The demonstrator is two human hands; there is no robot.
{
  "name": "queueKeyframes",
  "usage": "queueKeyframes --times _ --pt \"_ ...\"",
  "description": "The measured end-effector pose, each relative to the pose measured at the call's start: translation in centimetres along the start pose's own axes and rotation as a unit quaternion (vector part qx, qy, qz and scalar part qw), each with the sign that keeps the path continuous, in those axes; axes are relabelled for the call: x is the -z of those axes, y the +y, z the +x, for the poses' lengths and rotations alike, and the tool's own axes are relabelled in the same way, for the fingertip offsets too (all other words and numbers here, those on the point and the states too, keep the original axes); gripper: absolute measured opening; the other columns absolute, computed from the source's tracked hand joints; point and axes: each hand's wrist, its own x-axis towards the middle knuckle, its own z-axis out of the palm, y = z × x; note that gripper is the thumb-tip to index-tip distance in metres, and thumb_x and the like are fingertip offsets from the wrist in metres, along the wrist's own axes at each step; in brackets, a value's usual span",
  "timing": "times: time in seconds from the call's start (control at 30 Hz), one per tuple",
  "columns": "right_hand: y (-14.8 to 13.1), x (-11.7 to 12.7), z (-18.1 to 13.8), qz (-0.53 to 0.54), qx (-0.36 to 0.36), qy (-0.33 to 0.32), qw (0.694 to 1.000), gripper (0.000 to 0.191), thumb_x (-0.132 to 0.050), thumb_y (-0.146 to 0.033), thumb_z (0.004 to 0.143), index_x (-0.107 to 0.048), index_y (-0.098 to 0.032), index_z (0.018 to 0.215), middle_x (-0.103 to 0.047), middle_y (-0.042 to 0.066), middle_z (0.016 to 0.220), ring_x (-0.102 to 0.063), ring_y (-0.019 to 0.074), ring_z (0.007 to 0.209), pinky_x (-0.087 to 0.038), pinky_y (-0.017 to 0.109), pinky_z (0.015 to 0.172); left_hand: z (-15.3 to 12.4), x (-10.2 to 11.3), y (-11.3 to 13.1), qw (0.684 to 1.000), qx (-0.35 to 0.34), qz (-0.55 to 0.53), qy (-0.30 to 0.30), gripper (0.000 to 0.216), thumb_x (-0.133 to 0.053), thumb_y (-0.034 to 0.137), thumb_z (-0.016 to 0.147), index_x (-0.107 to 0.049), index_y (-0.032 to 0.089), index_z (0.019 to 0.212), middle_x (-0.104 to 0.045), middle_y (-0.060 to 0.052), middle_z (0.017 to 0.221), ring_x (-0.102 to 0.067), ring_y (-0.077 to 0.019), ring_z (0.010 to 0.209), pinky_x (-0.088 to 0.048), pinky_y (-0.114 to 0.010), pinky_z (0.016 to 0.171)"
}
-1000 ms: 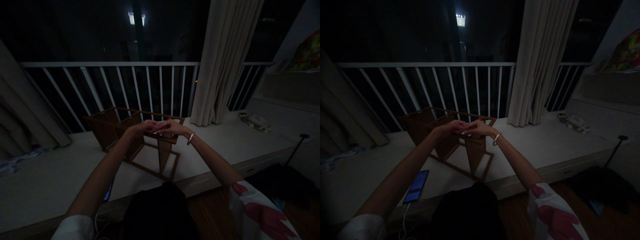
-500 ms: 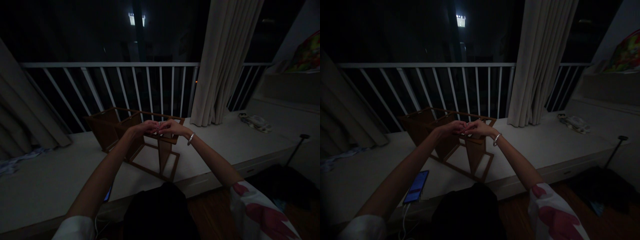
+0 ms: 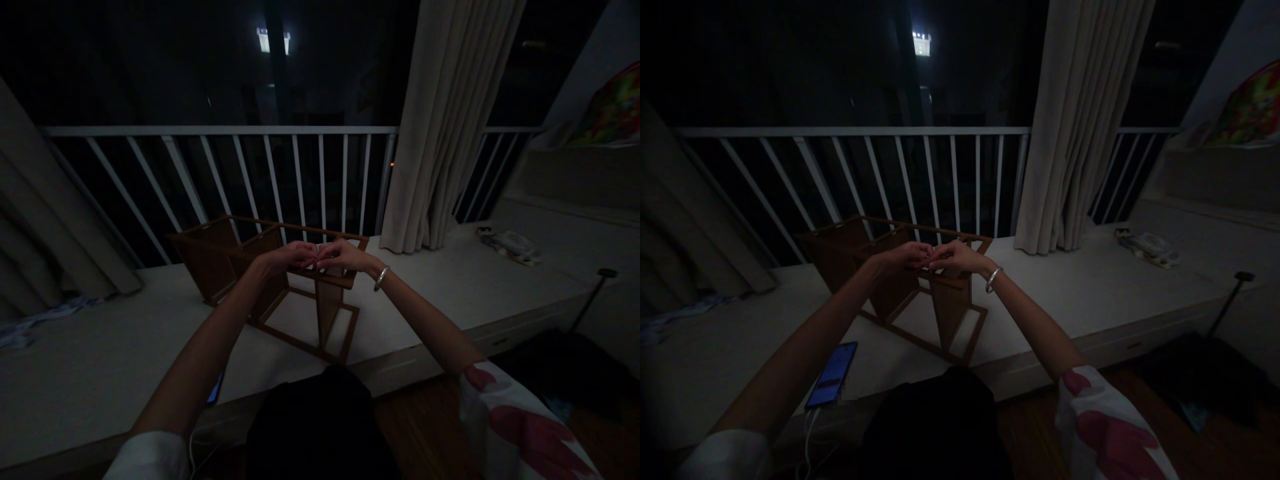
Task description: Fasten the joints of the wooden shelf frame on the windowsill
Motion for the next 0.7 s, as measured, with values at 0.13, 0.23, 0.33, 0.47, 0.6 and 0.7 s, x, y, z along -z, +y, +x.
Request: queueKeyframes --times 0.13,0.23,0.33,0.47,0.6,0.7 --pt "-0.06 0.02 -0.03 0.0 0.002 -0.001 1.0 0.03 -0.063 -0.035 0.066 -0.066 -0.011 0.083 -0.061 0.005 0.084 -0.055 0.0126 0.079 -0.043 0.026 0.072 -0.09 -0.07 0.12 1.0 0.01 0.002 0.001 0.023 -0.056 0.032 0.066 -0.051 0.012 0.075 -0.039 0.006 0.052 -0.028 -0.0031 0.042 -0.018 -0.016 0.04" --pt "-0.08 0.01 -0.04 0.003 0.001 0.001 1.0 0.03 -0.064 -0.036 0.066 -0.066 -0.011 0.083 -0.061 0.004 0.083 -0.055 0.0125 0.079 -0.043 0.026 0.072 -0.1 -0.09 0.15 1.0 0.011 0.004 0.004 0.024 -0.056 0.033 0.066 -0.052 0.012 0.076 -0.039 0.006 0.052 -0.026 -0.0025 0.041 -0.017 -0.017 0.04" --pt "-0.03 0.01 -0.03 0.006 -0.001 0.004 1.0 0.029 -0.064 -0.035 0.066 -0.066 -0.011 0.082 -0.061 0.004 0.083 -0.055 0.0125 0.078 -0.043 0.026 0.073 -0.12 -0.13 0.21 1.0 0.011 0.003 0.004 0.024 -0.056 0.034 0.066 -0.052 0.012 0.075 -0.038 0.006 0.051 -0.024 -0.0021 0.04 -0.015 -0.017 0.04" --pt "-0.01 -0.02 -0.02 0.014 0.005 0.004 1.0 0.028 -0.064 -0.034 0.066 -0.066 -0.01 0.081 -0.062 0.005 0.084 -0.055 0.0127 0.079 -0.043 0.026 0.074 -0.21 -0.13 0.28 1.0 0.008 -0.006 0.005 0.025 -0.058 0.034 0.066 -0.053 0.011 0.074 -0.037 0.006 0.051 -0.025 -0.0019 0.04 -0.016 -0.017 0.04" --pt "0.02 -0.12 -0.02 0.026 0.005 0.008 1.0 0.028 -0.065 -0.034 0.065 -0.066 -0.011 0.081 -0.062 0.004 0.084 -0.056 0.0126 0.079 -0.043 0.026 0.074 -0.3 0.06 0.07 1.0 -0.001 -0.02 -0.004 0.027 -0.059 0.036 0.066 -0.054 0.011 0.075 -0.037 0.006 0.051 -0.024 -0.0011 0.039 -0.018 -0.017 0.04" --pt "0.15 -0.18 0.02 0.035 0.005 0.009 0.999 0.027 -0.066 -0.032 0.064 -0.066 -0.011 0.08 -0.062 0.004 0.083 -0.056 0.0121 0.078 -0.043 0.026 0.074 -0.32 0.26 -0.25 1.0 -0.012 -0.024 -0.01 0.029 -0.059 0.038 0.067 -0.055 0.01 0.076 -0.037 0.005 0.052 -0.024 -0.0007 0.039 -0.017 -0.017 0.039"
